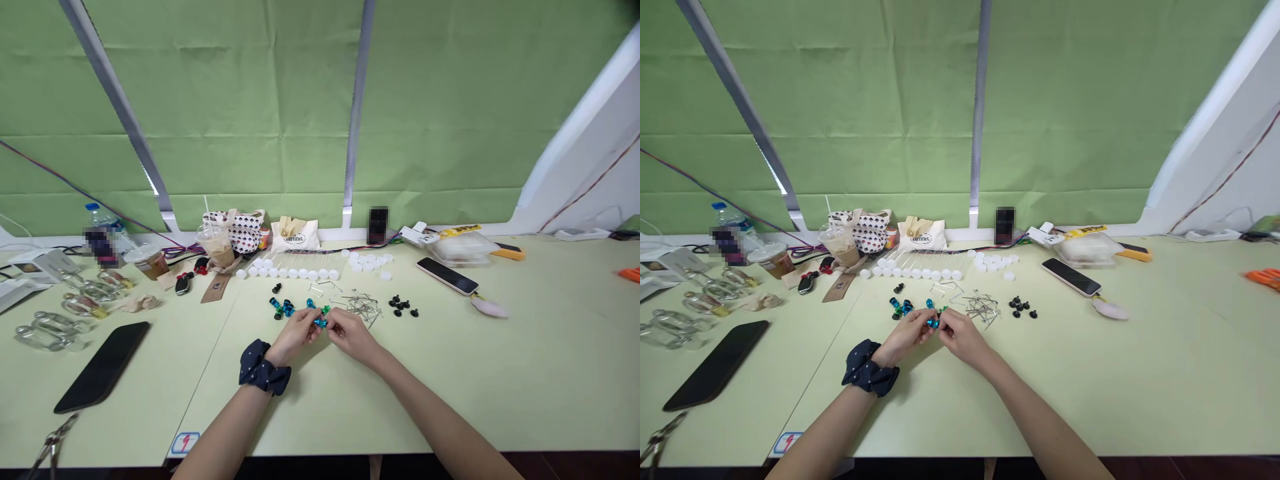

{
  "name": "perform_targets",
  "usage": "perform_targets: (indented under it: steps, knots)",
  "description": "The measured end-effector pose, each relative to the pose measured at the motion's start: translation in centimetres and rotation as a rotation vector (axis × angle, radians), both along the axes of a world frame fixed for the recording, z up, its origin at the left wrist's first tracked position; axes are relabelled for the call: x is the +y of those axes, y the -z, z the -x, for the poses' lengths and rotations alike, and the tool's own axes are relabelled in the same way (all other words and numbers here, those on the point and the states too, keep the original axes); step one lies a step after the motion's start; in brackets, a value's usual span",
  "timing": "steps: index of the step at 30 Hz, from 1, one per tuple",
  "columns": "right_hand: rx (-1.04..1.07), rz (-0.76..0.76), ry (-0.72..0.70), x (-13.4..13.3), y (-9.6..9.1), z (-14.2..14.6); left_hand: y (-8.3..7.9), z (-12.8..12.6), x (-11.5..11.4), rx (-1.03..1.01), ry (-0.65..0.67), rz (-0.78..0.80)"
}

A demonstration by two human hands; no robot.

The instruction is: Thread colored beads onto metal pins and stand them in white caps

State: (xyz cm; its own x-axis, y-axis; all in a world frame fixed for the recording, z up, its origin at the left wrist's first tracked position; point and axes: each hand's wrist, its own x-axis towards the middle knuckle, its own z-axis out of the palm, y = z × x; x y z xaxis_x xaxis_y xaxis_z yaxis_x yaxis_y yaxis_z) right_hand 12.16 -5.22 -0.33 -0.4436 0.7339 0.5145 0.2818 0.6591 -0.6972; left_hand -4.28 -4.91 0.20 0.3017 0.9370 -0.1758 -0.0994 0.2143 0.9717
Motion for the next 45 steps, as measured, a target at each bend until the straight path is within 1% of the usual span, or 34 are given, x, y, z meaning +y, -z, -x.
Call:
perform_targets:
  steps: [3,4,6,8,11,12,13,17,18,20,22,25,27,29,31,33,36,38,39,40,42,44,45]
  knots:
    - [0.029,0.114,0.034,0.5,0.2,-0.6,-0.8,-0.1,-0.5,-0.018,0.096,-0.144]
    - [0.037,0.16,0.041,0.7,0.3,-0.8,-0.9,-0.2,-0.6,-0.012,0.124,-0.18]
    - [0.025,0.212,0.051,0.9,0.3,-1.1,-0.7,-0.3,-0.7,0.033,0.136,-0.222]
    - [-0.018,0.195,0.066,0.9,0.4,-1.1,-0.1,-0.5,-0.5,0.128,0.079,-0.246]
    - [-0.083,0.121,0.08,0.6,0.3,-0.8,0.8,-0.7,-0.3,0.287,-0.051,-0.281]
    - [-0.104,0.094,0.075,0.4,0.2,-0.6,1.0,-0.8,-0.2,0.305,-0.071,-0.255]
    - [-0.127,0.064,0.067,0.3,0.2,-0.5,1.2,-0.8,-0.2,0.3,-0.074,-0.197]
    - [-0.235,-0.097,0.063,-0.2,0.0,0.0,1.5,-0.8,0.1,0.144,-0.027,0.152]
    - [-0.257,-0.126,0.072,-0.3,0.0,0.1,1.6,-0.8,0.1,0.104,-0.021,0.203]
    - [-0.275,-0.147,0.093,-0.3,0.1,0.1,1.7,-0.8,0.1,0.074,-0.012,0.229]
    - [-0.249,-0.115,0.117,-0.1,0.2,0.0,1.5,-0.9,-0.1,0.088,-0.032,0.15]
    - [-0.167,-0.004,0.144,0.3,0.4,-0.6,0.9,-1.0,-0.4,0.032,-0.063,-0.096]
    - [-0.115,0.078,0.135,0.6,0.5,-0.9,0.4,-1.0,-0.5,-0.005,-0.045,-0.232]
    - [-0.08,0.136,0.111,0.8,0.6,-1.1,0.3,-1.0,-0.5,0.028,-0.019,-0.267]
    - [-0.069,0.153,0.092,0.7,0.6,-1.1,0.4,-1.0,-0.4,0.087,-0.003,-0.216]
    - [-0.081,0.121,0.079,0.6,0.4,-0.9,0.7,-0.9,-0.3,0.14,-0.002,-0.131]
    - [-0.092,0.038,0.062,0.4,0.0,-0.7,1.1,-0.7,-0.1,0.187,-0.06,0.004]
    - [-0.082,0.014,0.08,0.5,0.0,-0.7,1.2,-0.4,0.1,0.215,-0.09,0.041]
    - [-0.072,0.024,0.109,0.7,0.1,-0.9,1.2,-0.3,0.2,0.248,-0.104,0.011]
    - [-0.058,0.047,0.15,1.0,0.2,-1.2,1.2,-0.2,0.3,0.302,-0.135,-0.061]
    - [-0.01,0.129,0.265,1.9,0.5,-2.3,1.3,0.0,0.3,0.459,-0.242,-0.275]
    - [0.056,0.241,0.403,2.9,0.7,-4.2,1.7,0.2,0.3,0.622,-0.318,-0.451]
    - [0.081,0.292,0.481,3.4,0.8,-5.4,1.8,0.2,0.2,0.689,-0.323,-0.494]
